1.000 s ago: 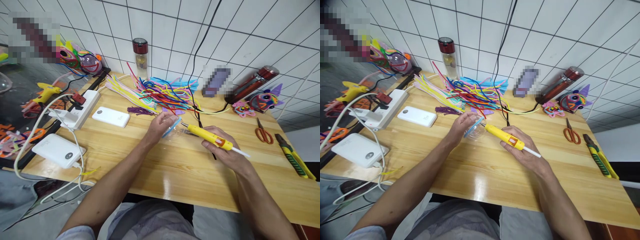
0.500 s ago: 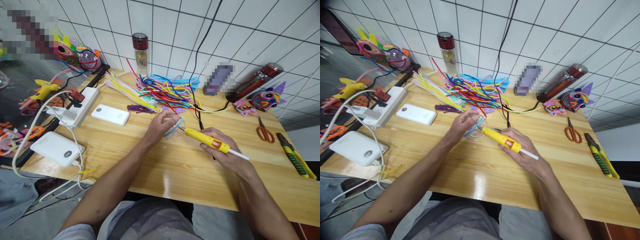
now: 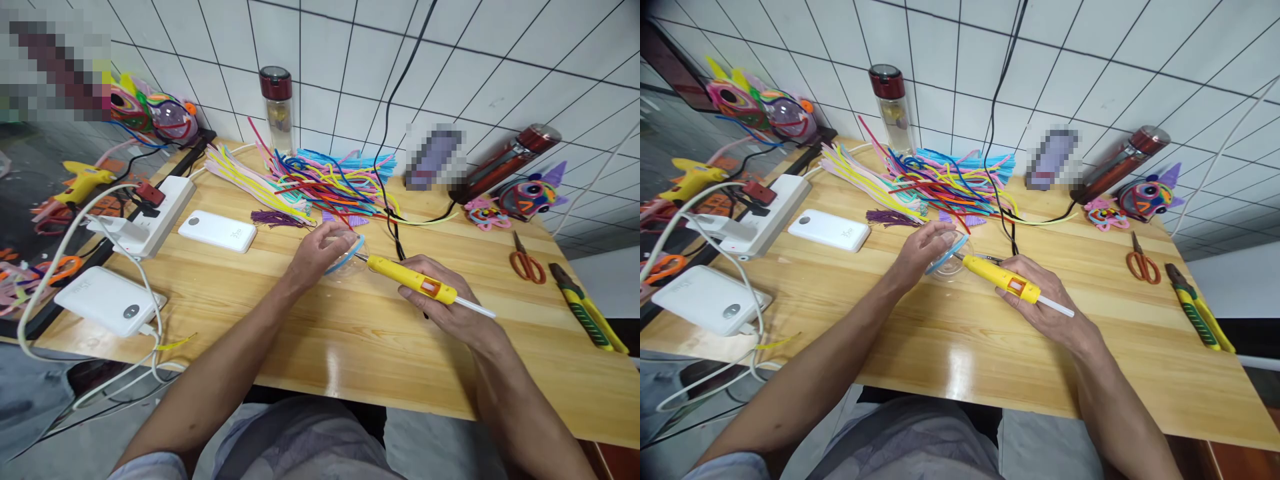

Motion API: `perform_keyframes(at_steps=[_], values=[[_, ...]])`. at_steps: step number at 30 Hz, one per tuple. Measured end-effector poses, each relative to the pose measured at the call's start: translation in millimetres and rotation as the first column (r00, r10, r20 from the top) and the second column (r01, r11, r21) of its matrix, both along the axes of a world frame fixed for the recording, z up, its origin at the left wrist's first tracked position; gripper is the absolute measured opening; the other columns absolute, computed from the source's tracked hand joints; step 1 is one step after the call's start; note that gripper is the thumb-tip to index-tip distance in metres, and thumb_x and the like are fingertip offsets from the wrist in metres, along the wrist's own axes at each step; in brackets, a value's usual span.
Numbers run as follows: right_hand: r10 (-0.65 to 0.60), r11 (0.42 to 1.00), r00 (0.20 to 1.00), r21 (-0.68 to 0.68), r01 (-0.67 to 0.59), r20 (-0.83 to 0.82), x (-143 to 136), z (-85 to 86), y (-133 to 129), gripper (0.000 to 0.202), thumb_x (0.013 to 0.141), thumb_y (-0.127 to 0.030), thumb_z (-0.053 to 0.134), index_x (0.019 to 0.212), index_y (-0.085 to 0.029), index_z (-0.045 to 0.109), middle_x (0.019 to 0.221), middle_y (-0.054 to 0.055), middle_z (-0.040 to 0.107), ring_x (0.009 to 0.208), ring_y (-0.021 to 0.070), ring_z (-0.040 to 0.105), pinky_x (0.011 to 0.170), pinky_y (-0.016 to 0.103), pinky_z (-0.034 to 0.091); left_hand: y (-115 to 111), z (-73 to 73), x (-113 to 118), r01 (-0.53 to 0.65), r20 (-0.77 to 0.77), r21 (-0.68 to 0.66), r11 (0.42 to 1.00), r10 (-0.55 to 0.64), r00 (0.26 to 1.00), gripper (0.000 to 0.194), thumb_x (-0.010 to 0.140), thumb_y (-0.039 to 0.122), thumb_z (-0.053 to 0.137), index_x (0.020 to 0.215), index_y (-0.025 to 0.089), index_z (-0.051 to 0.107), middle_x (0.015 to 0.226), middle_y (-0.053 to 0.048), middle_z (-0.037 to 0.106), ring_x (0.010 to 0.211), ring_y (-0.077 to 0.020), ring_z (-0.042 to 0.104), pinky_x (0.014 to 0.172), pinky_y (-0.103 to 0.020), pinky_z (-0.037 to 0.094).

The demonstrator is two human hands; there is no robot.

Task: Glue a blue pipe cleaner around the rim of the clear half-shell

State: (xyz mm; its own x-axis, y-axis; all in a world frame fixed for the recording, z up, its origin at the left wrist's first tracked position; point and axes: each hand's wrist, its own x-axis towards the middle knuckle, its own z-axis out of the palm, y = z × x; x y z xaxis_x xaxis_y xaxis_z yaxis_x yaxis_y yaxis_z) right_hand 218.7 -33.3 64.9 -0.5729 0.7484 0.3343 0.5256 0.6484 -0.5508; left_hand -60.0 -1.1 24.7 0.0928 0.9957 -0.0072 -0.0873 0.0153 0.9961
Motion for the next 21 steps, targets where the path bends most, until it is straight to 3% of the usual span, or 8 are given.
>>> perform_keyframes(at_steps=[8,21], values=[[-0.012,1.0,1.0,-0.021,0.012,0.007,1.2,1.9,-0.7,0.007,0.109,-0.034,0.067,0.108,-0.027,0.068,0.102,0.005,0.077,0.082,0.0214,0.072,0.075,0.034,0.058,-0.5,-0.6,-0.2,0.0,0.006,-0.014,1.0,0.0,1.0,0.051,0.082,0.062,0.083,0.111,0.02,0.079,0.108,-0.008,0.082,0.101,-0.0267,0.074,0.089,-0.035,0.057],[0.039,0.999,0.999,-0.011,-0.039,-0.006,0.4,5.1,-0.9,0.002,0.108,-0.025,0.067,0.107,-0.026,0.065,0.095,0.003,0.071,0.079,0.0191,0.067,0.069,0.032,0.051,0.3,-0.8,-1.6,0.032,-0.027,-0.011,0.999,-0.032,0.999,0.051,0.085,0.06,0.08,0.115,0.018,0.078,0.114,-0.008,0.083,0.107,-0.0265,0.075,0.093,-0.034,0.058]])
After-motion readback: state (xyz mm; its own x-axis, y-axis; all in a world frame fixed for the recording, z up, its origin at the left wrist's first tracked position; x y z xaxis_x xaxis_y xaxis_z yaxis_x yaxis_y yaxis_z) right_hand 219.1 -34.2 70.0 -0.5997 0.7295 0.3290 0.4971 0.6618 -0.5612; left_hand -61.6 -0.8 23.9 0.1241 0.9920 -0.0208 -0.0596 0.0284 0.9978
